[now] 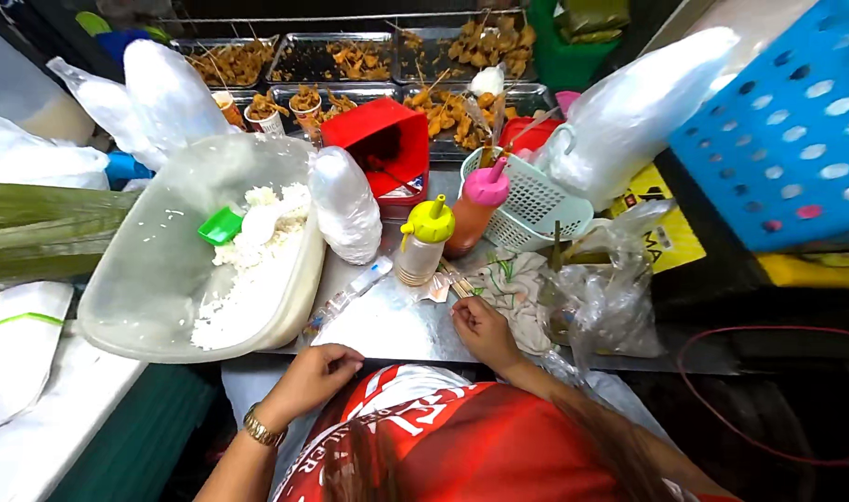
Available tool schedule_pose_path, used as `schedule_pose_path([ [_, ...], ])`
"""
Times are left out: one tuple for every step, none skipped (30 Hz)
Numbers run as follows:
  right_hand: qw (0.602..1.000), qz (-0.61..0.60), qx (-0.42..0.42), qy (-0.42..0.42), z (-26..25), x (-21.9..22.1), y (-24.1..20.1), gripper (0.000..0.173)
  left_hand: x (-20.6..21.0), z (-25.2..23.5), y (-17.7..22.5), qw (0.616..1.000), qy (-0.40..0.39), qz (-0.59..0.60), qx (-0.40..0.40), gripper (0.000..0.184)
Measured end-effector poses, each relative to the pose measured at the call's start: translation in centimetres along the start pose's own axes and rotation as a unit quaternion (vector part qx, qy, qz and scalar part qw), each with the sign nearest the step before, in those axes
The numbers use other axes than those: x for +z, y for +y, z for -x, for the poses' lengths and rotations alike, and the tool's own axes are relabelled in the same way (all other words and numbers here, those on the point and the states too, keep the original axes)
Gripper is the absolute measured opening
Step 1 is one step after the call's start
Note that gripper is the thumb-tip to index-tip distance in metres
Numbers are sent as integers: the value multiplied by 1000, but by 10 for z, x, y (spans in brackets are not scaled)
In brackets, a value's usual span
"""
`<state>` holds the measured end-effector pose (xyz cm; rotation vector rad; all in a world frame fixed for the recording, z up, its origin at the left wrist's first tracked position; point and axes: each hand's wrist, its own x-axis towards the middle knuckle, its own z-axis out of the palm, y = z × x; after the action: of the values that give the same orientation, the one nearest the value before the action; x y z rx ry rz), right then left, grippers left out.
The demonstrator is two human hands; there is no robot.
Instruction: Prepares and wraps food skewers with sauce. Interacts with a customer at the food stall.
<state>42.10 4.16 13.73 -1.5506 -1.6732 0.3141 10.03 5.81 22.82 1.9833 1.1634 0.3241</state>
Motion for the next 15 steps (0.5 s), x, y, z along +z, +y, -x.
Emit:
schedule_pose_path([
  [1000, -5, -4, 0, 2, -1, 0, 23, 5, -9, 4, 998, 48, 2, 51, 22],
  [1000, -10, -8, 0, 3, -1, 1, 23, 11, -21, 5, 991, 92, -16, 99, 22],
  [1000, -15, -10, -1, 4, -1, 1, 23, 17, -36, 6, 983, 123, -46, 128, 23],
  [1000, -19, -9, -2, 4, -1, 2, 22, 23, -51, 8, 977, 138, -84, 139, 23],
  [1000, -24, -5, -3, 4, -2, 1, 22, 27, -65, 9, 974, 137, -121, 135, 24],
  [999, -34, 4, -4, 3, -3, 1, 22, 31, -77, 11, 972, 124, -154, 124, 28],
  [999, -49, 19, -10, 1, -5, -1, 22, 33, -87, 12, 972, 106, -179, 111, 32],
  [997, -67, 41, -23, -1, -8, -3, 22, 34, -95, 12, 972, 83, -197, 97, 34],
  [993, -87, 65, -41, -3, -13, -6, 21, 36, -101, 12, 973, 65, -205, 87, 33],
  [989, -107, 88, -56, -7, -18, -9, 22, 37, -104, 11, 972, 67, -205, 92, 28],
  [985, -124, 101, -61, -11, -24, -12, 22, 38, -107, 9, 971, 81, -199, 107, 24],
  [984, -137, 100, -53, -15, -28, -16, 22, 39, -109, 7, 969, 97, -191, 122, 22],
  [985, -141, 88, -39, -20, -32, -18, 23, 39, -111, 6, 968, 105, -184, 134, 21],
  [987, -144, 71, -25, -24, -34, -19, 23, 38, -112, 6, 968, 103, -180, 140, 21],
  [988, -146, 54, -15, -28, -35, -20, 23, 37, -113, 7, 970, 89, -178, 137, 22],
])
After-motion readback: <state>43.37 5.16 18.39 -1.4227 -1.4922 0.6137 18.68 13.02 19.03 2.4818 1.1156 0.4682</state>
